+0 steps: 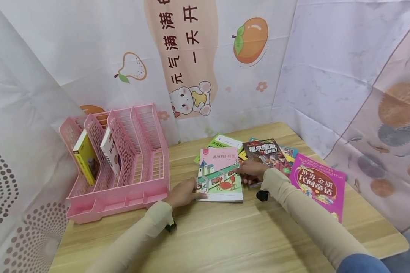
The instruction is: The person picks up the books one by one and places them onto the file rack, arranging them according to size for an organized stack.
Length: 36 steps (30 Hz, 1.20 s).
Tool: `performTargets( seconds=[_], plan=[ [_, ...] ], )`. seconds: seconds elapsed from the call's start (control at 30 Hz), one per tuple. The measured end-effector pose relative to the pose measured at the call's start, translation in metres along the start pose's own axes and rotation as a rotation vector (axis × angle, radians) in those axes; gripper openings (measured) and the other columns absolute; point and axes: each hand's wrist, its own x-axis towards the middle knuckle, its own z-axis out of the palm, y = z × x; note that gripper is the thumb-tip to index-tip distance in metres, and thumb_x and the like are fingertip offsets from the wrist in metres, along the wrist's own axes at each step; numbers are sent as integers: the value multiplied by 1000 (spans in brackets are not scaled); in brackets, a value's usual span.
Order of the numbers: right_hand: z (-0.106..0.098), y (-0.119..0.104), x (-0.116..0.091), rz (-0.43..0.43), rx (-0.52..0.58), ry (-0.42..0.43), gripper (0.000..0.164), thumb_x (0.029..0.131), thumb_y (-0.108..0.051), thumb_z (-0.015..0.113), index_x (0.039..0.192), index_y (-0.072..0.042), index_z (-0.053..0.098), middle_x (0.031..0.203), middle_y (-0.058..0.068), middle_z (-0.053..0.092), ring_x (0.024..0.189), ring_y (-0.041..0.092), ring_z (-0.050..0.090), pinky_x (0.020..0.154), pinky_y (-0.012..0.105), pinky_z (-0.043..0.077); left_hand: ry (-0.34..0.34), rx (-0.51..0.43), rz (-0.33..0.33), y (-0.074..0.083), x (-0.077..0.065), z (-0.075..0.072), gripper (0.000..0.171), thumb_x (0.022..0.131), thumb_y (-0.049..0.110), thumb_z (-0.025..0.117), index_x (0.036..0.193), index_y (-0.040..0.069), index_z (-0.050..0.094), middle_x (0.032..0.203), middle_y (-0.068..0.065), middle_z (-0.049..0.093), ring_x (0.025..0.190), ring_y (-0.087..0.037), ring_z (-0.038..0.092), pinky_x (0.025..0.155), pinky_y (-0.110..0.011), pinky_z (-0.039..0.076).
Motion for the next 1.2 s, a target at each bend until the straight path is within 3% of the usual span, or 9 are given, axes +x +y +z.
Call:
performTargets(
  seconds=[0.1, 0.2, 0.37, 0.5, 0.7, 0.8, 0.97, 1.1, 1.2],
  plan=[
    [0, -1, -6, -33, 69, -50, 27, 97, -27, 56, 98, -1, 64, 66, 8, 57, 47, 13, 44, 47, 29, 43, -3, -37, 11, -3, -1, -2, 54, 75, 56, 72, 97, 11, 54, 80, -1, 53, 71, -16, 49, 62, -30, 41],
    [-3, 5, -3, -68, 185, -103, 22, 99, -23, 52, 107, -2, 52, 68, 6, 51, 48, 12, 38, 46, 29, 36, -10, -81, 23, -7, -2, -3, 49, 79, 55, 71, 94, 12, 54, 78, -1, 53, 69, -14, 49, 60, -29, 41],
    [-8, 18, 2, -181, 336, -104, 18, 101, -17, 47, 97, -5, 34, 63, 0, 30, 46, 11, 23, 47, 31, 25, -37, -174, -8, -12, -4, -2, 40, 87, 55, 60, 93, 16, 55, 74, -1, 56, 63, -15, 51, 55, -30, 44],
    [-15, 27, 2, -310, 400, -108, 18, 101, -17, 47, 98, -7, 32, 61, -2, 28, 43, 8, 22, 46, 30, 25, -47, -282, -44, -14, -6, -3, 46, 90, 61, 50, 94, 16, 57, 74, -4, 59, 56, -17, 51, 48, -33, 45],
    [-22, 29, -2, -441, 505, -152, 10, 103, -15, 42, 107, -8, 36, 67, -1, 33, 44, 6, 27, 43, 24, 29, -112, -653, -77, -9, -6, -11, 63, 92, 65, 40, 108, 7, 58, 94, -18, 62, 57, -19, 53, 46, -30, 45],
    [-22, 27, -6, -444, 538, -140, 18, 103, -15, 41, 120, -10, 35, 71, -1, 34, 46, 7, 27, 44, 23, 31, -122, -793, -68, -8, -5, -14, 66, 93, 65, 36, 109, 5, 58, 99, -24, 60, 59, -20, 55, 49, -28, 45],
    [-19, 25, -11, -416, 568, -119, 51, 103, -19, 43, 147, -17, 19, 73, -3, 35, 46, 7, 28, 45, 23, 32, -131, -832, 11, -4, -3, -15, 65, 94, 66, 33, 108, 9, 61, 86, -21, 60, 56, -20, 54, 49, -30, 45],
    [-16, 22, -12, -419, 571, -121, 60, 103, -19, 44, 153, -21, 10, 75, -2, 37, 47, 8, 29, 47, 25, 33, -188, -870, 47, 2, -1, -10, 70, 91, 69, 34, 108, 11, 68, 74, -18, 63, 53, -18, 53, 50, -28, 42],
    [-13, 20, -12, -427, 553, -132, 58, 103, -18, 43, 152, -19, 13, 77, -1, 39, 48, 9, 29, 50, 29, 34, -223, -920, 22, 9, 0, -6, 63, 89, 66, 45, 110, 12, 68, 85, -13, 70, 60, -18, 59, 54, -27, 46]
  ],
)
